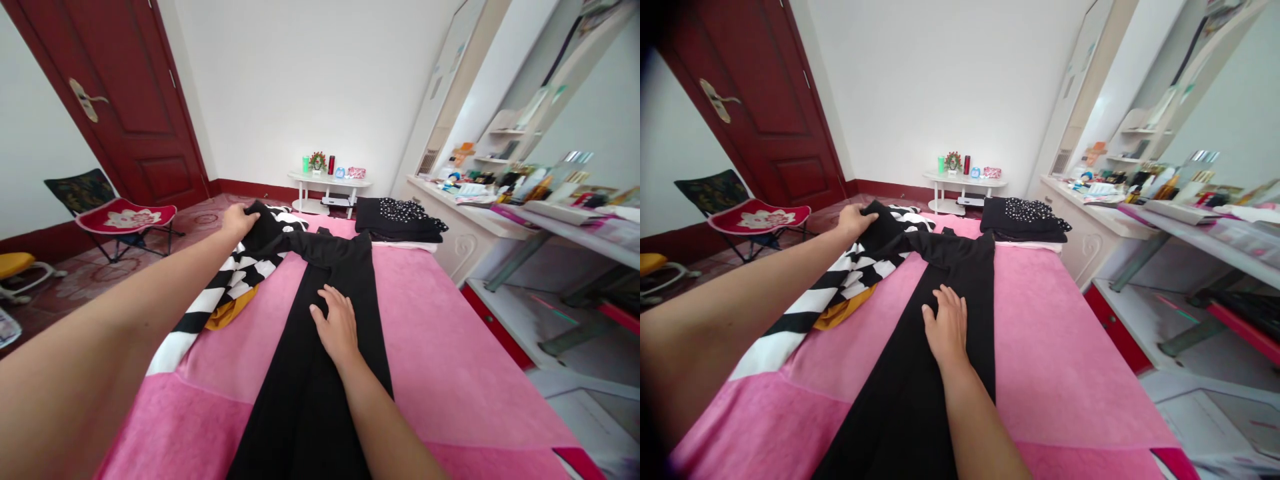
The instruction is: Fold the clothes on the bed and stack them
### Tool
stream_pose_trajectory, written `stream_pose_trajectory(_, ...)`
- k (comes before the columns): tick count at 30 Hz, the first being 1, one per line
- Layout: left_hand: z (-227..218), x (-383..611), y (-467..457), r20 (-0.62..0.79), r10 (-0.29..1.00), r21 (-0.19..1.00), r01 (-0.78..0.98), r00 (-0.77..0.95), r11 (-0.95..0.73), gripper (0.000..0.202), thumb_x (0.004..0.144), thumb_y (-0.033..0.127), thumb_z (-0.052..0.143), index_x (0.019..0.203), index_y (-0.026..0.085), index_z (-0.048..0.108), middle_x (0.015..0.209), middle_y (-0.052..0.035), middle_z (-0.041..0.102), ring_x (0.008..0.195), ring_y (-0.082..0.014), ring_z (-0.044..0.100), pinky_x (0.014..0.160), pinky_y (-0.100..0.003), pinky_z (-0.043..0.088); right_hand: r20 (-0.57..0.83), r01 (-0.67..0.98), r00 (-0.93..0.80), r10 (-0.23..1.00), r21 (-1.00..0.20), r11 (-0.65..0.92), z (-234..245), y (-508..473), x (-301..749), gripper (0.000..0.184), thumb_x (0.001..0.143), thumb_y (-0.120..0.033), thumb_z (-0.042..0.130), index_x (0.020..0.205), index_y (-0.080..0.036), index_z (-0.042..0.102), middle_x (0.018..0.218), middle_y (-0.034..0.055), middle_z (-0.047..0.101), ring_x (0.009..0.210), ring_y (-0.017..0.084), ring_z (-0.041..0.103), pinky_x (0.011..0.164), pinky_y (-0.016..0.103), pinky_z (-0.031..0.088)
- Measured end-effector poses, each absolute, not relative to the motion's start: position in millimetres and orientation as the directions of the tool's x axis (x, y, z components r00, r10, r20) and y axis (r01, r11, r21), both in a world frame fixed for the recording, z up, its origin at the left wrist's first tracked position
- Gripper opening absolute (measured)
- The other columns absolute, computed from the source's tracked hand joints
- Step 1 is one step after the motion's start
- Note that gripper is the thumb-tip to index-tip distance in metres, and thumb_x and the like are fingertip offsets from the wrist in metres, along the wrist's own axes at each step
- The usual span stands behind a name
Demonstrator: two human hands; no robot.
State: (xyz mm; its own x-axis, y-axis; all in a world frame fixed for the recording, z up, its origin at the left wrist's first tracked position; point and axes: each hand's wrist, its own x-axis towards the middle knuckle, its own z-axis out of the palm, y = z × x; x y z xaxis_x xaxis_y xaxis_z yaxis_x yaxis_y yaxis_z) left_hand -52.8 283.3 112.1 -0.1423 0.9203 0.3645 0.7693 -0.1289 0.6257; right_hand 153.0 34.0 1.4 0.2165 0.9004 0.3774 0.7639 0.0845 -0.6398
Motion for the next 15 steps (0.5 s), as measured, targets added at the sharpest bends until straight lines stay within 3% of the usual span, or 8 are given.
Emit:
stream_pose_trajectory(3, 160.6, -16.5, 256.8, 0.600, 0.798, 0.596, 0.696, -0.055, -0.401, 0.026, 0.079, 0.033, 0.058, 0.095, 0.012, 0.058, 0.090, -0.0067, 0.063, 0.087, -0.0223, 0.061, 0.079, -0.034, 0.048, 0.407, 0.566, 0.368, 0.836, -0.811, 0.145, 0.3, 35.3, 158.6, 0.037, 0.085, -0.034, 0.049, 0.117, -0.018, 0.056, 0.130, 0.0099, 0.053, 0.119, 0.021, 0.049, 0.106, 0.040, 0.033)
stream_pose_trajectory(5, 196.2, 3.7, 213.9, 0.743, 0.662, 0.480, 0.616, 0.093, -0.625, 0.025, 0.079, 0.033, 0.059, 0.093, 0.013, 0.058, 0.084, -0.0026, 0.061, 0.082, -0.0187, 0.060, 0.076, -0.030, 0.048, 0.375, 0.386, 0.481, 0.792, -0.902, 0.192, -1.2, 35.0, 164.4, 0.040, 0.086, -0.038, 0.047, 0.120, -0.017, 0.052, 0.126, 0.0113, 0.055, 0.113, 0.020, 0.054, 0.100, 0.037, 0.040)
stream_pose_trajectory(8, 231.7, 16.4, 124.4, 0.804, 0.499, 0.285, 0.526, 0.324, -0.801, 0.021, 0.077, 0.031, 0.062, 0.088, 0.014, 0.058, 0.076, 0.0017, 0.058, 0.074, -0.0141, 0.057, 0.072, -0.026, 0.045, 0.257, 0.098, 0.602, 0.756, -0.963, 0.249, -3.7, 33.5, 174.9, 0.043, 0.086, -0.046, 0.046, 0.118, -0.019, 0.051, 0.120, 0.0106, 0.058, 0.108, 0.020, 0.058, 0.094, 0.037, 0.044)
stream_pose_trajectory(10, 233.2, 12.8, 67.0, 0.764, 0.429, 0.161, 0.502, 0.482, -0.850, 0.016, 0.075, 0.030, 0.064, 0.081, 0.016, 0.059, 0.067, 0.0043, 0.055, 0.064, -0.0110, 0.054, 0.065, -0.023, 0.043, 0.161, -0.123, 0.627, 0.762, -0.946, 0.301, -4.8, 32.5, 181.8, 0.046, 0.085, -0.051, 0.045, 0.117, -0.019, 0.050, 0.121, 0.0104, 0.056, 0.106, 0.021, 0.059, 0.090, 0.037, 0.048)
stream_pose_trajectory(12, 216.9, 4.2, 23.0, 0.611, 0.433, 0.130, 0.455, 0.663, -0.881, 0.009, 0.076, 0.027, 0.062, 0.081, 0.019, 0.060, 0.063, 0.0058, 0.055, 0.058, -0.0098, 0.053, 0.058, -0.021, 0.039, 0.110, -0.272, 0.619, 0.778, -0.899, 0.344, -4.6, 31.8, 187.7, 0.049, 0.085, -0.055, 0.041, 0.118, -0.020, 0.048, 0.123, 0.0101, 0.055, 0.108, 0.022, 0.058, 0.088, 0.038, 0.049)
stream_pose_trajectory(15, 175.5, -7.0, -16.1, 0.320, 0.428, 0.197, 0.382, 0.846, -0.903, 0.010, 0.077, 0.016, 0.055, 0.084, 0.022, 0.058, 0.069, 0.0056, 0.059, 0.061, -0.0101, 0.056, 0.056, -0.020, 0.037, 0.086, -0.247, 0.648, 0.757, -0.916, 0.315, -3.0, 31.7, 194.9, 0.050, 0.084, -0.055, 0.042, 0.117, -0.019, 0.051, 0.128, 0.0097, 0.053, 0.118, 0.022, 0.051, 0.096, 0.039, 0.044)
